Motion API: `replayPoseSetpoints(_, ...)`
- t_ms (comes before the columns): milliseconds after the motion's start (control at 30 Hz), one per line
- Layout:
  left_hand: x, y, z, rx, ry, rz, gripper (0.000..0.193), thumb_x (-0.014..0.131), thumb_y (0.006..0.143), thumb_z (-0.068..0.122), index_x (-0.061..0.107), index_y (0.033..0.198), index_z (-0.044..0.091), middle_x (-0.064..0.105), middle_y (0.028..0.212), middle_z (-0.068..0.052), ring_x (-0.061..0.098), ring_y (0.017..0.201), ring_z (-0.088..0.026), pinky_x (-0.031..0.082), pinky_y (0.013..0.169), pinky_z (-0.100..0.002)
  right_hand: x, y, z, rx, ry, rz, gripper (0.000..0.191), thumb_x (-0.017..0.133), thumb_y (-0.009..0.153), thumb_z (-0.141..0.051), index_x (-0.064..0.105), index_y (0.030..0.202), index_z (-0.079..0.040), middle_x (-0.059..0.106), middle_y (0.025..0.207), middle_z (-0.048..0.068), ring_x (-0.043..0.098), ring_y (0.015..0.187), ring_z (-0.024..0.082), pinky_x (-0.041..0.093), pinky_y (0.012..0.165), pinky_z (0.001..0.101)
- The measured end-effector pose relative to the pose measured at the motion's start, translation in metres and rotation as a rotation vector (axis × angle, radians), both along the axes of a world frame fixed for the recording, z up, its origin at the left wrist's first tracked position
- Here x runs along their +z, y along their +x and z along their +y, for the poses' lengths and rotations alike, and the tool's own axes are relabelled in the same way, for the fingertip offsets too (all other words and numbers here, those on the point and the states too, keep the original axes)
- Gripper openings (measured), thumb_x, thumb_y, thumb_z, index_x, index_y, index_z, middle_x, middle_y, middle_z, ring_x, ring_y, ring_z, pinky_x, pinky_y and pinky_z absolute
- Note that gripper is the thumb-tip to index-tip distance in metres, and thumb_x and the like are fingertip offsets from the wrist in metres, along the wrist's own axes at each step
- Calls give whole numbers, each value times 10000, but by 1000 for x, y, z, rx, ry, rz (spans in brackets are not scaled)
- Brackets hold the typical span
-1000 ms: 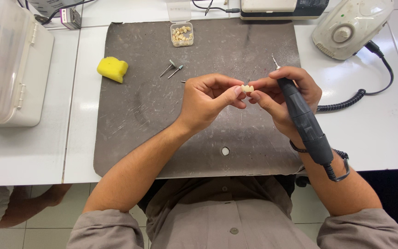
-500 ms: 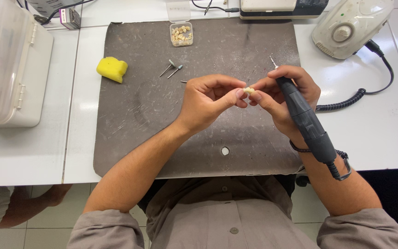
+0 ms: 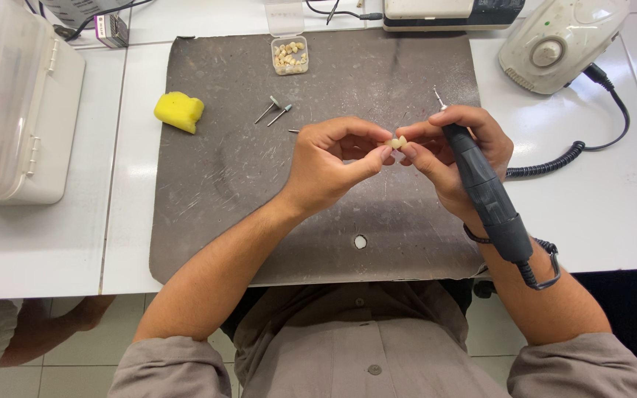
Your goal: The person holds a small dental prosthesis in one hand and uses a rotary grinding tool to grind and shape its surface, periodically repositioning and turning the prosthesis to work different areas. A small container of artificial teeth sits on the work mat nearby.
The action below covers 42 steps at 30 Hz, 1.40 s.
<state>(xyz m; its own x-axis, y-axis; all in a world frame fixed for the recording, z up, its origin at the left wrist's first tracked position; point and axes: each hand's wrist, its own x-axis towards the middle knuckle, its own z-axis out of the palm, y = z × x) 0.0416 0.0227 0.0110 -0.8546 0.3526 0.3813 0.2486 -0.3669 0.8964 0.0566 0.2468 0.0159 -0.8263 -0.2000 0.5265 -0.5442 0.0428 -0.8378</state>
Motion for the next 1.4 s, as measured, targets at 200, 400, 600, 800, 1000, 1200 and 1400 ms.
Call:
replayPoseSetpoints(200,2,-1,0,67,-76,218,89,757,992,18,734,1078,12,750,1112,-111,756,1061,-176,683,978,-312,-1,-1,-2,-39,27,44,355,755,1036,29,548,1309,-65,752,1080,205,778,1012,230,698,853,294)
replayPoseSetpoints(400,4,-3,-1,-143,105,-88,445,771,954,121,594,1362,131,694,1051,-61,723,1000,-131,689,883,-305,1,0,-6,-89,135,133,329,757,1033,4,570,1296,-51,739,1075,175,778,1044,236,703,872,305)
replayPoseSetpoints(600,-4,-5,2,-74,112,-112,272,771,960,31,661,1209,21,734,1095,-99,757,1057,-189,679,968,-343,4,1,-6,-8,113,150,374,760,1016,15,561,1323,-64,730,1125,185,764,1108,265,695,928,328)
replayPoseSetpoints(800,-11,-5,-2,44,-3,19,157,769,964,7,706,1107,-7,777,1075,-153,785,1043,-200,691,946,-327,5,-2,-2,31,134,183,406,764,988,41,555,1316,-77,744,1148,181,770,1084,265,706,905,330)
replayPoseSetpoints(1000,-9,-2,-1,42,32,24,145,746,980,3,737,1124,-14,775,1098,-169,775,1051,-208,682,970,-327,2,-4,-2,34,87,180,425,772,986,54,550,1326,-70,726,1092,185,760,1105,279,708,912,346)
replayPoseSetpoints(1200,-8,-4,-2,11,15,30,173,690,1006,12,725,1175,13,769,1126,-151,774,1071,-222,692,987,-332,2,-3,-1,1,93,187,445,783,974,61,543,1325,-72,726,1074,190,763,1092,284,709,892,345)
replayPoseSetpoints(1400,-9,-4,-2,-56,63,121,139,650,1052,-70,736,1124,11,734,1256,-174,726,1215,-245,645,1086,-355,0,-3,-1,-12,31,193,467,779,991,68,527,1356,-79,724,1156,230,757,1109,291,710,934,365)
